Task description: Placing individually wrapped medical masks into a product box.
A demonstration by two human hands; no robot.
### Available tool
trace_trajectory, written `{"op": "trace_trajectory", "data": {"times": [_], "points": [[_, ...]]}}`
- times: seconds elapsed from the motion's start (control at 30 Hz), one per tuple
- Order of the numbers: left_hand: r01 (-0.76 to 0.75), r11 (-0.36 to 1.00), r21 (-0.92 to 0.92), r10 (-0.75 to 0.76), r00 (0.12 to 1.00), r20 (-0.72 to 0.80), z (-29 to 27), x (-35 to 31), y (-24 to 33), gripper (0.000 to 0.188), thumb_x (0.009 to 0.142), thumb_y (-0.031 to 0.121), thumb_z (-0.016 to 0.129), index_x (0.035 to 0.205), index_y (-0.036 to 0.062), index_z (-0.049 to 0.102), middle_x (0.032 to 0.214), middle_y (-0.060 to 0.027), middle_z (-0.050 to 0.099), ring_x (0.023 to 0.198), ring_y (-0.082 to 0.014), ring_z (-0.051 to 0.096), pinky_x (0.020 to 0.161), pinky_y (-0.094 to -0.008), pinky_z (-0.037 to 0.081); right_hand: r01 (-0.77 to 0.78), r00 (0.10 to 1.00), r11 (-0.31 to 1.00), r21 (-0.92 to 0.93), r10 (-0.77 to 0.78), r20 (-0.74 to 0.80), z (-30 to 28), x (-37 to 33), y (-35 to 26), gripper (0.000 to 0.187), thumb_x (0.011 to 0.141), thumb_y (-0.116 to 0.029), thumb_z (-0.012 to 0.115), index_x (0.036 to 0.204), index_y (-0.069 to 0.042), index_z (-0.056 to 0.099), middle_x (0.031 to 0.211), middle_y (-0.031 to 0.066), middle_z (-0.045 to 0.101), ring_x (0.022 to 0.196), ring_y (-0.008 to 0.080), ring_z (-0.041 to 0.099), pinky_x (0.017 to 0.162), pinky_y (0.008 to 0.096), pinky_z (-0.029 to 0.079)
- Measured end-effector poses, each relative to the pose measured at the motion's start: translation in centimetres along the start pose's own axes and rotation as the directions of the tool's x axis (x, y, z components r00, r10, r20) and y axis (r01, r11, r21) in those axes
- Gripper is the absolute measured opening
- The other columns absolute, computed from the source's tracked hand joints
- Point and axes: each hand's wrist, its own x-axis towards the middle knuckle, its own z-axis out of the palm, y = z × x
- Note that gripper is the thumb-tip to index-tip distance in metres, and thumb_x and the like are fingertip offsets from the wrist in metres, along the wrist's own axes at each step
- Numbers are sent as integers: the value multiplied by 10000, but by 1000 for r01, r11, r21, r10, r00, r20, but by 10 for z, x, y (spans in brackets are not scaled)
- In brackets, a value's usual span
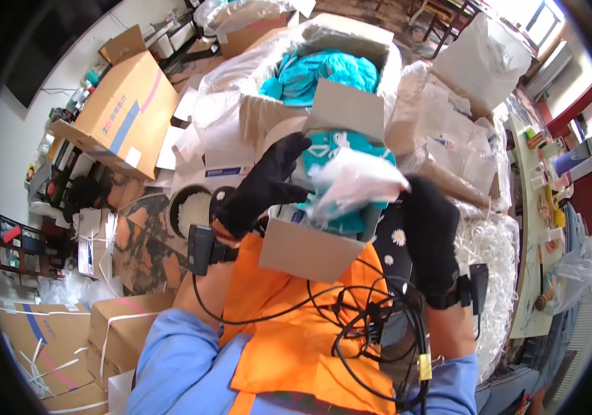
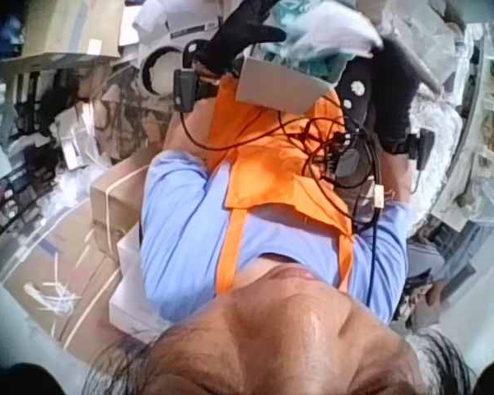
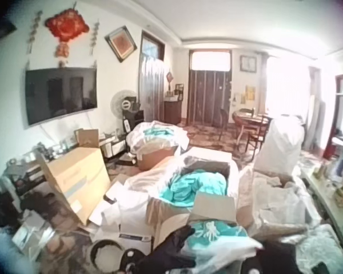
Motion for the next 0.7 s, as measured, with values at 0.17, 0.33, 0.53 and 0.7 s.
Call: {"op": "trace_trajectory", "data": {"times": [0.17, 0.33, 0.53, 0.7], "points": [[-30, 868, 496, -18, 996, 92, 10, 4, 8, 1027, 639, 27, 866, 1482, 4, 279, 1451, -175, 425, 1376, -286, 386, 1132, -378, 329, -4, 993, 995, 99, 16, -114, -1, 14, 20, 162, 964, -164, 616, 974, -4, 641, 721, 14, 593, 570, 76, 566, 533, 261, 453], [80, 899, 431, -76, 997, -28, 18, 5, -7, 750, 745, 194, 798, 1395, 46, 454, 1313, -166, 585, 1185, -280, 581, 1012, -346, 443, -218, 974, 942, 256, 228, -8, -8, 29, 37, 270, 1005, -292, 569, 951, -35, 635, 739, -11, 567, 643, 57, 544, 515, 238, 423], [167, 911, 376, -103, 978, -183, 15, 8, -16, 260, 873, 192, 683, 1065, 17, 699, 912, -87, 721, 838, -148, 648, 777, -298, 510, -362, 890, 751, 552, 454, -34, -11, 37, 57, 331, 978, -376, 592, 918, -52, 630, 689, 0, 581, 552, 87, 548, 480, 244, 403], [193, 594, 781, -148, 980, -129, 21, 10, -2, 319, 853, 180, 678, 1121, 9, 651, 934, -163, 710, 885, -262, 681, 811, -358, 517, -385, 864, 769, 511, 495, -94, -16, 47, 83, 326, 979, -389, 575, 923, -73, 634, 657, 12, 587, 504, 115, 558, 474, 253, 405]]}}
